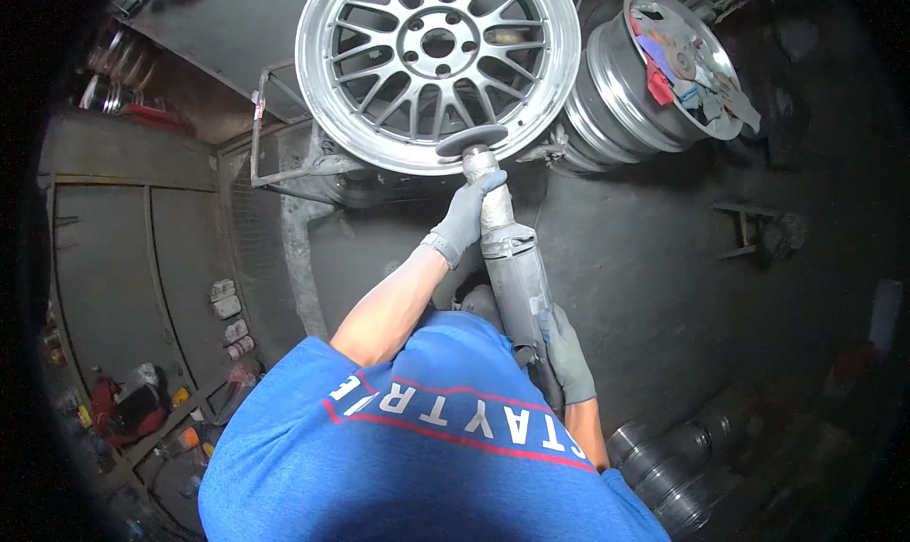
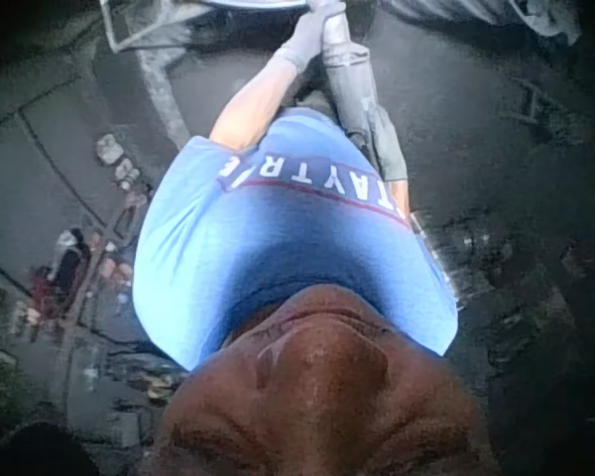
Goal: The person uses an angle grinder to smooth the outer rim of a silver alloy wheel mounted on a stand. They repeatedly move the grinder along the rim edge and occasionally rotate the wheel by hand to access new sections.
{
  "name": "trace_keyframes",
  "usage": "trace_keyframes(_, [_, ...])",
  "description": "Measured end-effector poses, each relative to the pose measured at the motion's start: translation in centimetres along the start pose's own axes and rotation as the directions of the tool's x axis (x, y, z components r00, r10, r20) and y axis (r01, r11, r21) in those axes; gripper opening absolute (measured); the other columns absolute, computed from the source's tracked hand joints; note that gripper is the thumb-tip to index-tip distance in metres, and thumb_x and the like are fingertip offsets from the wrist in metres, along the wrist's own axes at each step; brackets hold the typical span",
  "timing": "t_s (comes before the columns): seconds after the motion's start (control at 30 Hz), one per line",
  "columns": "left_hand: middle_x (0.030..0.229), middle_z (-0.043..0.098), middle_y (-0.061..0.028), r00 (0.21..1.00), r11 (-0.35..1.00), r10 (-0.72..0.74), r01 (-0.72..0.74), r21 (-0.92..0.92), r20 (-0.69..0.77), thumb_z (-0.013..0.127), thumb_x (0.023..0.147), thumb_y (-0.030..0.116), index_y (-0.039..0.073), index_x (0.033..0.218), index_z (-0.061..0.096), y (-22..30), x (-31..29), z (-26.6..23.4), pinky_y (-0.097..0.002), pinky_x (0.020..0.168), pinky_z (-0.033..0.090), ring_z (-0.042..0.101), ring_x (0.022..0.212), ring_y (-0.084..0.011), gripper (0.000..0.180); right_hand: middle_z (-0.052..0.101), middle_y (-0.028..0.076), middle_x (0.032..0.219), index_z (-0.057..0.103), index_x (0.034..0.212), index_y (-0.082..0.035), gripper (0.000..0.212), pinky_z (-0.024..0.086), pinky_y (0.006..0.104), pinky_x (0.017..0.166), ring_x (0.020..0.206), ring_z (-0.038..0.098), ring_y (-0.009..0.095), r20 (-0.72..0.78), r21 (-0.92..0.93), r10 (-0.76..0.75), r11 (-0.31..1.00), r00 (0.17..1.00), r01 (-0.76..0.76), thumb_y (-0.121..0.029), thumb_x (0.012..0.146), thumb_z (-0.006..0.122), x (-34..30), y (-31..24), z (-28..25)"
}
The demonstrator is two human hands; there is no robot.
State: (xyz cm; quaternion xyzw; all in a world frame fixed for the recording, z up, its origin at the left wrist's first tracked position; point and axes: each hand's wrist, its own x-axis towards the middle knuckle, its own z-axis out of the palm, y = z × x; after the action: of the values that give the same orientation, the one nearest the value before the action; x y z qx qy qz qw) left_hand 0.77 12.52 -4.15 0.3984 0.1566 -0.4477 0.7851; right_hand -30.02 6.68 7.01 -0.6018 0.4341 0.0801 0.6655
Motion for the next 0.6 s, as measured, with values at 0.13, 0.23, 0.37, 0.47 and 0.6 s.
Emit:
trace_keyframes(0.13, [0.098, 0.074, -0.0092, 0.998, 0.992, 0.018, -0.010, 0.127, -0.065, 0.089, 0.091, 0.027, 0.003, 0.121, 0.070, 2.7, -2.2, -3.0, -0.0382, 0.074, 0.061, 0.073, 0.083, -0.0217, 0.043, 0.067, 0.017, 0.146, 0.056, 0.156, 0.003, 0.067, 0.048, 0.0392, 0.115, 0.132, 0.063, 0.025, 0.046, 0.196, 0.001, 0.980, 0.999, -0.010, -0.051, 0.115, 0.055, -0.8, 2.0, 5.1])
trace_keyframes(0.23, [0.102, 0.074, -0.0078, 0.992, 0.964, 0.083, -0.056, 0.259, -0.095, 0.092, 0.088, 0.029, 0.000, 0.124, 0.070, 4.1, -2.2, -6.2, -0.0379, 0.076, 0.060, 0.073, 0.085, -0.0204, 0.050, 0.066, 0.018, 0.148, 0.055, 0.157, 0.003, 0.068, 0.047, 0.0391, 0.117, 0.135, 0.062, 0.026, 0.123, 0.348, 0.058, 0.932, 0.991, -0.098, -0.051, 0.115, 0.055, -1.0, 2.5, 8.4])
trace_keyframes(0.37, [0.115, 0.077, -0.0129, 0.987, 0.954, 0.097, -0.055, 0.295, -0.129, 0.092, 0.087, 0.035, -0.006, 0.130, 0.071, 6.4, -4.1, -6.5, -0.0366, 0.084, 0.060, 0.075, 0.095, -0.0207, 0.063, 0.065, 0.019, 0.150, 0.056, 0.156, 0.004, 0.070, 0.045, 0.0382, 0.118, 0.138, 0.060, 0.026, 0.179, 0.423, 0.092, 0.892, 0.979, -0.161, -0.053, 0.115, 0.055, 0.1, 3.5, 10.2])
trace_keyframes(0.47, [0.106, 0.073, -0.0089, 0.991, 0.973, 0.061, -0.032, 0.230, -0.119, 0.091, 0.088, 0.032, -0.002, 0.131, 0.067, 6.7, -4.5, -5.7, -0.0381, 0.079, 0.062, 0.073, 0.088, -0.0201, 0.060, 0.065, 0.019, 0.149, 0.057, 0.155, 0.004, 0.069, 0.045, 0.0382, 0.118, 0.138, 0.060, 0.026, 0.147, 0.292, 0.077, 0.949, 0.986, -0.118, -0.053, 0.115, 0.056, 0.8, 3.8, 8.8])
trace_keyframes(0.6, [0.105, 0.073, -0.0077, 0.988, 0.979, 0.044, -0.013, 0.204, -0.146, 0.090, 0.090, 0.030, 0.001, 0.131, 0.066, 3.9, -3.3, -3.5, -0.0383, 0.080, 0.062, 0.073, 0.089, -0.0202, 0.056, 0.066, 0.019, 0.145, 0.059, 0.151, 0.005, 0.067, 0.044, 0.0385, 0.119, 0.136, 0.060, 0.027, 0.129, 0.270, 0.097, 0.954, 0.987, -0.129, -0.051, 0.115, 0.057, 0.2, 2.0, 4.8])
